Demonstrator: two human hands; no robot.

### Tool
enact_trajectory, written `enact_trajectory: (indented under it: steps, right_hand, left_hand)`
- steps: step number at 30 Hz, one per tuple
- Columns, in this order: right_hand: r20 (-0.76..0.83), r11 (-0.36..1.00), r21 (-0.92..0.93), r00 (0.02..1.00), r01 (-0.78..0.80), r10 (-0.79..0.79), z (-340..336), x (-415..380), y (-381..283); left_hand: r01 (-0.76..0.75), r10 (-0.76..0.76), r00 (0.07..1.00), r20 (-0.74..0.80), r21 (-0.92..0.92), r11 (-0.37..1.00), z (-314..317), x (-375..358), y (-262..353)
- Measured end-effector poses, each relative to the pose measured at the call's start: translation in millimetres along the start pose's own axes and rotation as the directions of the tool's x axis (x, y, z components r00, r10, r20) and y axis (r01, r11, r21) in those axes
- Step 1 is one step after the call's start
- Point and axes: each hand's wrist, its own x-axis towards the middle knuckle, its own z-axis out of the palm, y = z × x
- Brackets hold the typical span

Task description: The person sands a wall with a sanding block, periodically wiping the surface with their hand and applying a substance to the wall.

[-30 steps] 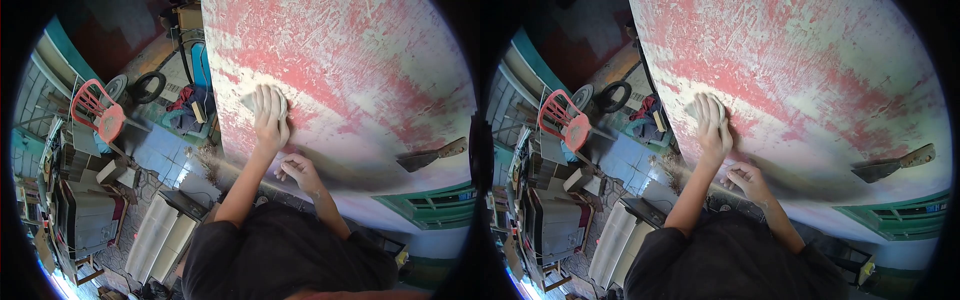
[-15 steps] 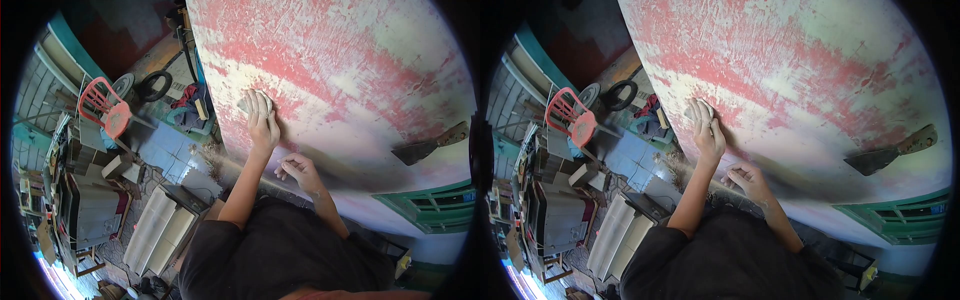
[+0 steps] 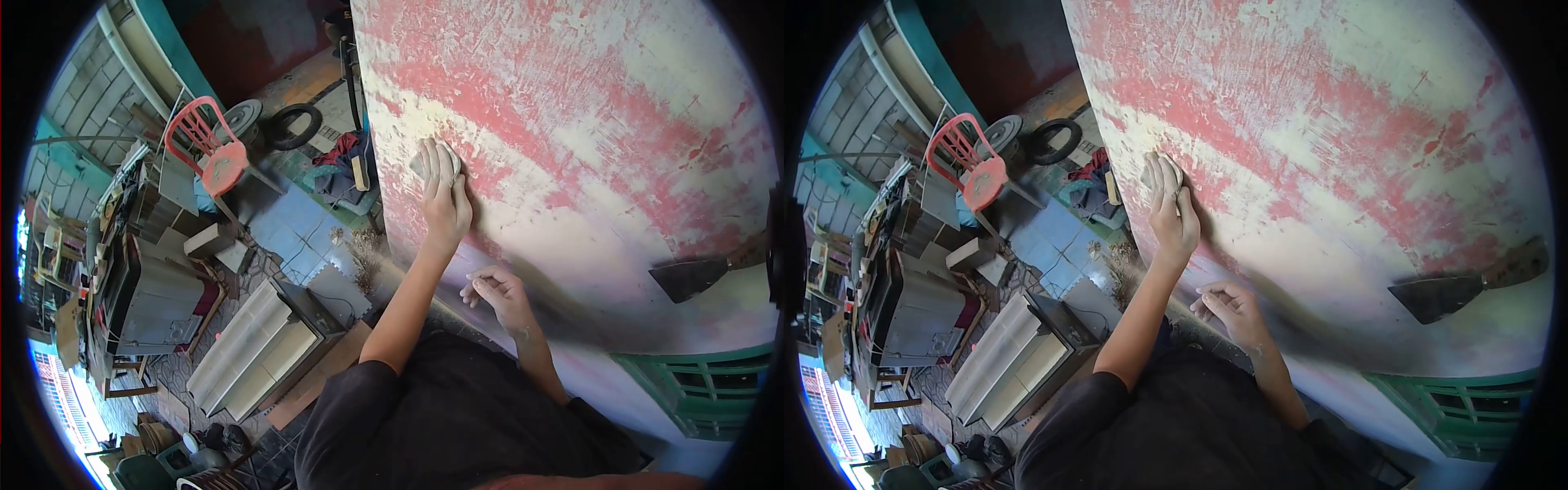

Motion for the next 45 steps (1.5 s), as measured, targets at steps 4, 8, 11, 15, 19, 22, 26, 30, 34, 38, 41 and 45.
enact_trajectory:
  steps: [4, 8, 11, 15, 19, 22, 26, 30, 34, 38, 41, 45]
  right_hand:
    - [0.059, 1.000, -0.008, 0.998, -0.025, 0.025, 2.3, 9.7, 0.0]
    - [0.050, 0.995, -0.074, 0.996, -0.065, 0.069, 7.7, 32.3, -4.3]
    - [0.063, 0.996, -0.034, 0.994, -0.088, 0.090, 11.4, 46.1, 4.0]
    - [0.077, 0.981, -0.094, 0.981, -0.171, 0.178, 7.7, 46.1, 25.9]
    - [0.034, 0.979, -0.062, 0.980, -0.196, 0.198, 0.5, 42.7, 27.7]
    - [-0.018, 0.978, -0.097, 0.982, -0.186, 0.186, -10.8, 43.5, 26.2]
    - [-0.063, 0.979, -0.115, 0.985, -0.169, 0.162, -13.8, 44.7, 20.8]
    - [-0.078, 0.975, -0.091, 0.978, -0.201, 0.195, -15.6, 31.5, 37.4]
    - [-0.040, 0.968, -0.070, 0.970, -0.243, 0.241, -12.4, 32.8, 48.3]
    - [-0.001, 0.970, -0.086, 0.974, -0.225, 0.226, -11.7, 39.3, 42.4]
    - [-0.011, 0.969, -0.117, 0.976, -0.219, 0.219, -9.8, 40.8, 29.7]
    - [-0.004, 0.966, -0.131, 0.974, -0.225, 0.226, -10.7, 40.9, 33.8]
  left_hand:
    - [-0.046, 0.046, 0.998, -0.053, -0.010, 0.999, 3.9, 37.6, -10.4]
    - [-0.139, 0.138, 0.979, -0.148, 0.003, 0.990, -7.7, 133.6, 3.7]
    - [-0.132, 0.128, 0.981, -0.147, -0.019, 0.991, -2.8, 109.6, -5.5]
    - [-0.054, 0.054, 0.997, -0.059, 0.004, 0.999, 10.0, -6.8, -27.4]
    - [-0.102, 0.099, 0.994, -0.038, -0.086, 0.991, -0.2, 0.4, -43.3]
    - [-0.161, 0.157, 0.984, -0.080, -0.050, 0.986, -12.8, 75.3, -45.9]
    - [-0.097, 0.091, 0.974, -0.205, -0.021, 0.995, -17.9, 112.5, -53.9]
    - [0.132, -0.143, 0.962, -0.233, -0.063, 0.989, -2.1, 35.5, -52.4]
    - [0.227, -0.227, 0.959, -0.171, -0.020, 0.974, 1.3, -41.8, -72.4]
    - [0.281, -0.267, 0.924, -0.275, 0.013, 0.960, -15.0, 27.2, -80.4]
    - [0.296, -0.301, 0.899, -0.317, -0.067, 0.953, -23.0, 66.5, -101.4]
    - [0.338, -0.326, 0.919, -0.223, 0.017, 0.941, -8.7, -31.5, -73.9]
